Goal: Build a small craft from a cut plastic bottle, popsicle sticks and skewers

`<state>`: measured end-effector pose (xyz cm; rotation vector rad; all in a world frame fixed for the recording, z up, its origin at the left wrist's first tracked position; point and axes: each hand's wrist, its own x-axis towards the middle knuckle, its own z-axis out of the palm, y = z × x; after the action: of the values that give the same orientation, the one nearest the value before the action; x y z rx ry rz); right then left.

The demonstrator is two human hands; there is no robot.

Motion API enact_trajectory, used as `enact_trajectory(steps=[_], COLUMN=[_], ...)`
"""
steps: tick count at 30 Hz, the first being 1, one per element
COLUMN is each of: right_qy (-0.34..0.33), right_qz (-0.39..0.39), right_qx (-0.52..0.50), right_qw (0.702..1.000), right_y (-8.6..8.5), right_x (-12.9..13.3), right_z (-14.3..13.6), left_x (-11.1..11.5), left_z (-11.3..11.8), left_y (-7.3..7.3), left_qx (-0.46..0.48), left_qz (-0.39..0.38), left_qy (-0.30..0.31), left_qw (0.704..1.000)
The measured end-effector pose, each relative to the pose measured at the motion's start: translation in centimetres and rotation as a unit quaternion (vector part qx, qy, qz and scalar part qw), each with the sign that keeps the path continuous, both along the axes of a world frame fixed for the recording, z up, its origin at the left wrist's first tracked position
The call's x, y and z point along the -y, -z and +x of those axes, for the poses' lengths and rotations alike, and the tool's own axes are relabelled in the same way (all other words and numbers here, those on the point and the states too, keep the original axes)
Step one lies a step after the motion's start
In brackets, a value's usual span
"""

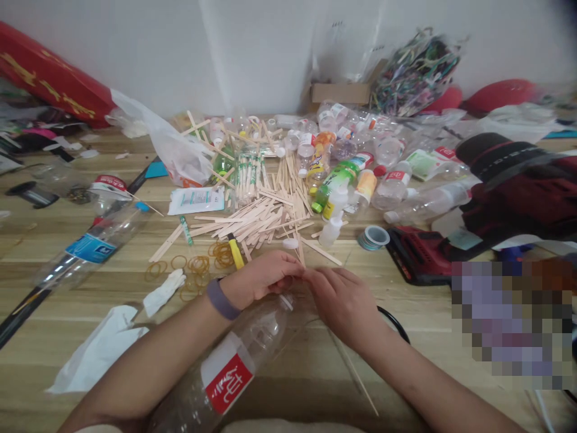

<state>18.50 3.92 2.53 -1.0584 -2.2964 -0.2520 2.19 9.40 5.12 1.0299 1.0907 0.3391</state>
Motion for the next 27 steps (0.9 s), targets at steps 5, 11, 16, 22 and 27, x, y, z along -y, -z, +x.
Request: enact_trajectory(steps=[5, 11, 16, 22, 27], right_qy=[0.011, 0.019, -0.032, -0.011, -0.01], right_qz=[-0.055, -0.111, -0.15, -0.243, -0.31], right_qx=[-0.096, -0.173, -0.21, -0.297, -0.36], right_qw=[0.994, 0.978, 0.966, 0.923, 0.88], right_y=[1.2, 1.2, 0.9, 1.5, 1.9], right_x=[-0.1, -0.3, -0.5, -0.8, -1.1], right_z=[0.0, -0.1, 0.0, 0.2, 0.2], left_x=[0.1, 0.6, 1.4, 2.6, 2.7], left_z=[-0.2, -0.4, -0.5, -0.9, -1.0], left_y=[-0.5, -0.3, 0.2, 0.2, 0.3], left_qx=[-0.014, -0.043, -0.114, -0.203, -0.25], left_qz=[-0.001, 0.03, 0.162, 0.333, 0.381], left_qy=[-0.01, -0.011, -0.008, 0.029, 0.066], left_qw=[1.0, 0.999, 0.98, 0.92, 0.887])
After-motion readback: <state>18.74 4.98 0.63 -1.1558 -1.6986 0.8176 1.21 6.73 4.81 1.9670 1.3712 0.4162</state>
